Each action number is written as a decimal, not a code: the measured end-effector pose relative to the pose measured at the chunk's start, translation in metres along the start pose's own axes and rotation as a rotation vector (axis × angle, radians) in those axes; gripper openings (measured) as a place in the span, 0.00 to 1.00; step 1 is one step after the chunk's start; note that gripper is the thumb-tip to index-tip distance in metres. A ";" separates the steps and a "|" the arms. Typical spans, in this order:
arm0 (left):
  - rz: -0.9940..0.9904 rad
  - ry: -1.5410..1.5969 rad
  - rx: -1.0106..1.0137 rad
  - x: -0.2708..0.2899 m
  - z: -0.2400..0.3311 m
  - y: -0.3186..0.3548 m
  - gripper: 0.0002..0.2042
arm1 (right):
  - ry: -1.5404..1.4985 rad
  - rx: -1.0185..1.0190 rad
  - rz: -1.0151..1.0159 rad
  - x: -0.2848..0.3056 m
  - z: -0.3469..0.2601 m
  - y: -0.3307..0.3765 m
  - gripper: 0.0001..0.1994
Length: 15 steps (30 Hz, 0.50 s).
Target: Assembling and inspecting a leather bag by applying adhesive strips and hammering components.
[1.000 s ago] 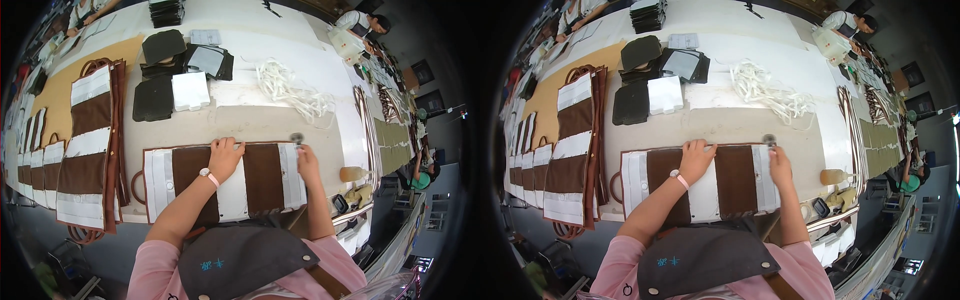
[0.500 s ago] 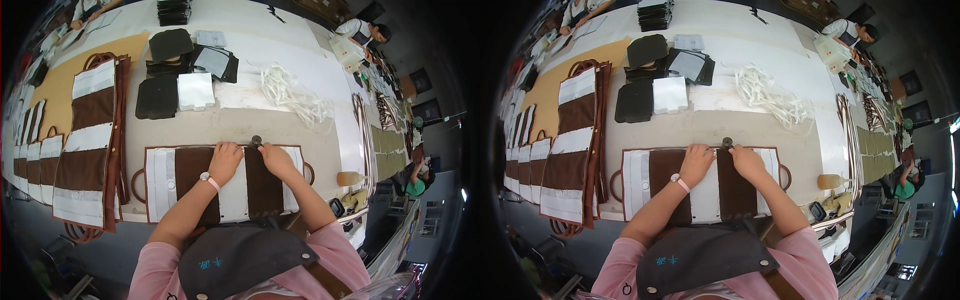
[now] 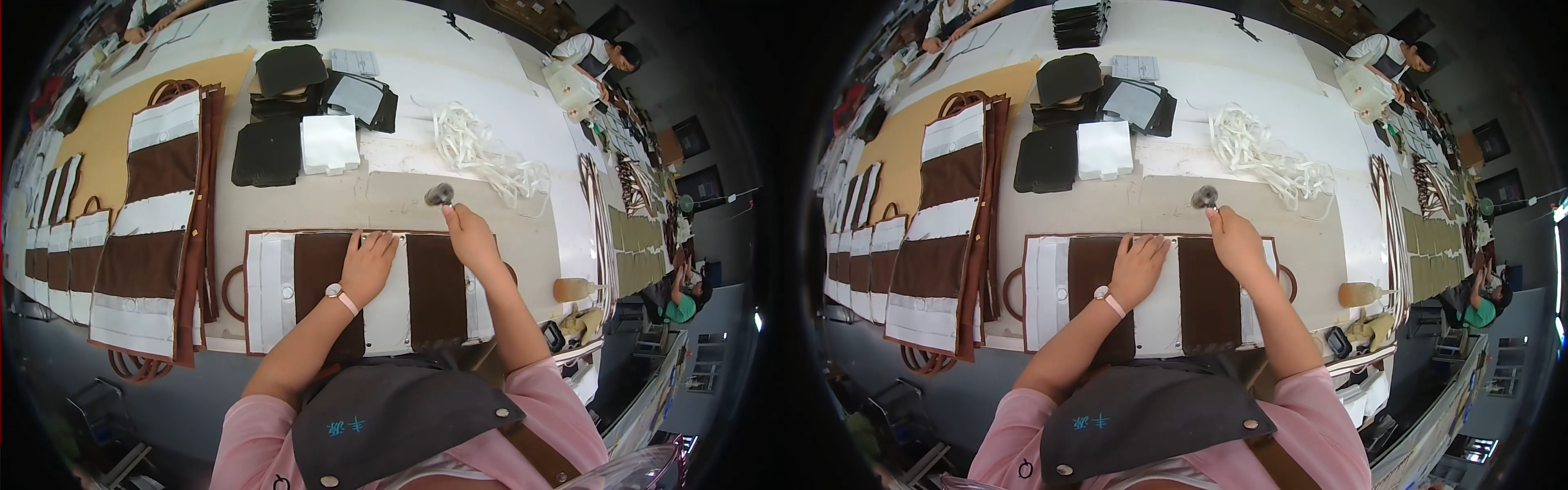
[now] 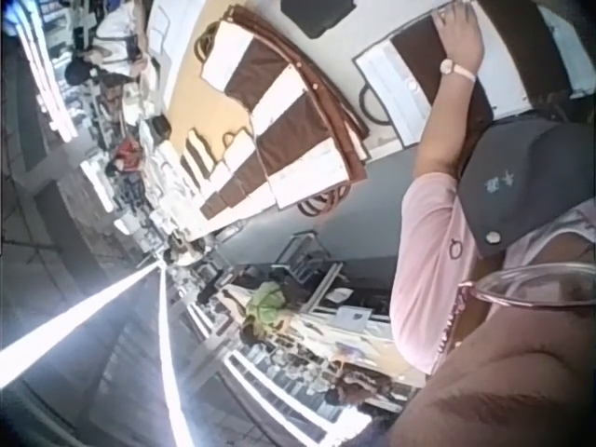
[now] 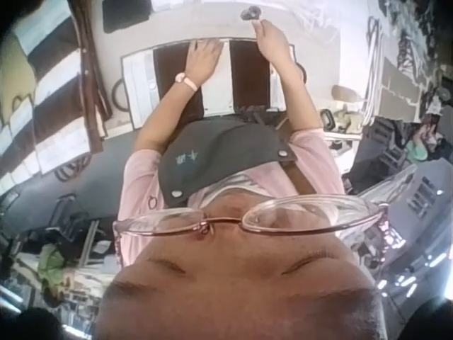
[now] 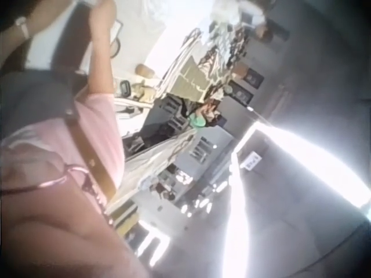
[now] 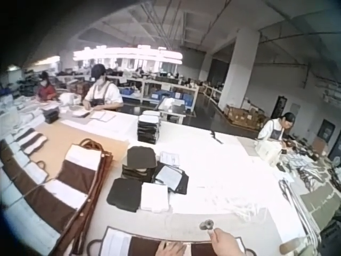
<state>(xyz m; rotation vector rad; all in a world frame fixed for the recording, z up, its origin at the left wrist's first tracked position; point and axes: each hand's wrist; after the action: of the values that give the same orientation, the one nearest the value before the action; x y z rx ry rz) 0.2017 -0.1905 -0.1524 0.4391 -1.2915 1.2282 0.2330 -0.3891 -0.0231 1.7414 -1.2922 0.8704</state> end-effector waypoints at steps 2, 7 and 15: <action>-0.029 0.028 0.005 0.009 0.001 0.001 0.17 | 0.074 -0.057 0.164 -0.037 0.015 0.002 0.23; -0.081 0.011 0.117 0.033 -0.029 0.031 0.19 | 0.105 0.047 -0.129 -0.022 0.033 -0.001 0.24; -0.018 0.122 0.212 0.041 -0.042 0.050 0.16 | -0.145 0.123 0.099 -0.041 -0.058 -0.020 0.23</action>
<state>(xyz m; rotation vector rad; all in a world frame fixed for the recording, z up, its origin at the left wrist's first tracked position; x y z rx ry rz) 0.1714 -0.1203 -0.1474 0.5186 -1.0562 1.3616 0.2384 -0.3163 -0.0361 1.8786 -1.4571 0.9092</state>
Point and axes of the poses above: each hand's wrist, its own y-axis away from the middle knuckle, its own x-axis out of the back of the hand, z = x × y, and after that the axes turned 9 degrees about x, right-handed
